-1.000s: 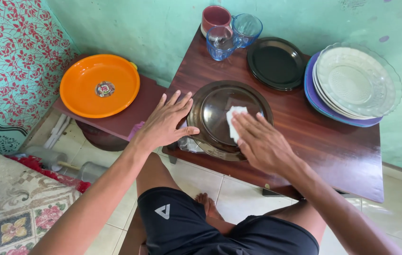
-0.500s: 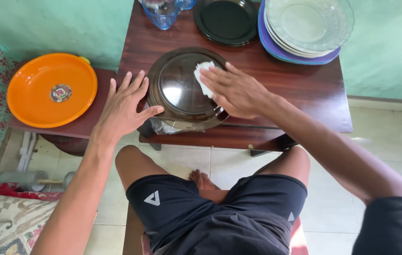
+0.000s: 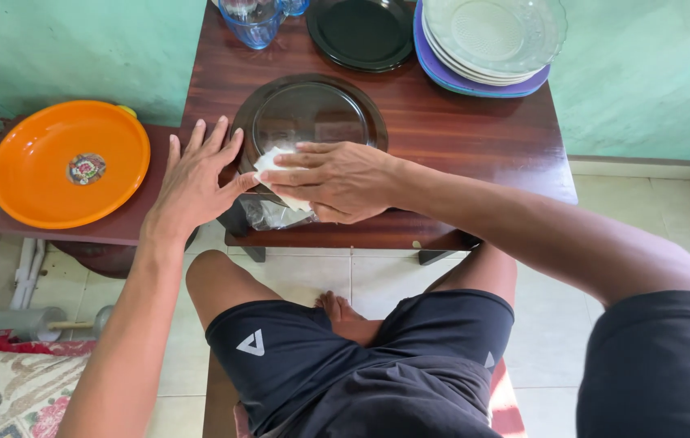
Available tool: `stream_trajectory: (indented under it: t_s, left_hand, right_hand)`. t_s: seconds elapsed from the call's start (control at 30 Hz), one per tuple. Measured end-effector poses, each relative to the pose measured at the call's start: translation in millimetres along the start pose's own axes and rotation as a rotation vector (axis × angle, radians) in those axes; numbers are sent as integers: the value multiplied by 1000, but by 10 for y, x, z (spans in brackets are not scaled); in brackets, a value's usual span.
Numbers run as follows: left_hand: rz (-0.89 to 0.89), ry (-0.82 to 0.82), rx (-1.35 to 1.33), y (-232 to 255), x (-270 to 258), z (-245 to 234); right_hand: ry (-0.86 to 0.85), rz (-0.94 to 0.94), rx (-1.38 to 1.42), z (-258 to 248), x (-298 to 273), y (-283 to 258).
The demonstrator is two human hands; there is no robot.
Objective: Wiping clean or drying plates using a piece of tissue paper.
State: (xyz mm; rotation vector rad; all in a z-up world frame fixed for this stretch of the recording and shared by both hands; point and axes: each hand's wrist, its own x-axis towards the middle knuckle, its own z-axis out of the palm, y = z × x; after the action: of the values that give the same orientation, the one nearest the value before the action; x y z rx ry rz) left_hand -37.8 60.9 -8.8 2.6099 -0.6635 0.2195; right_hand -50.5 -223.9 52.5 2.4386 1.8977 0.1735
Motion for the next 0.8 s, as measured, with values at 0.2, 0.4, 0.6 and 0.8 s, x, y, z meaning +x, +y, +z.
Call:
stream_trajectory:
  t_s: [0.2, 0.4, 0.6, 0.8]
  left_hand:
    - [-16, -41, 23, 8, 16, 3]
    - [-21, -37, 16, 15, 3, -30]
    - [21, 66, 62, 80, -74, 4]
    - [359, 147, 33, 710, -103, -20]
  right_hand:
    - [10, -34, 102, 47, -53, 113]
    - [102, 87, 180, 209, 425, 516]
    - [135, 448, 101, 210, 33, 805]
    - [246, 345, 216, -226, -750, -82]
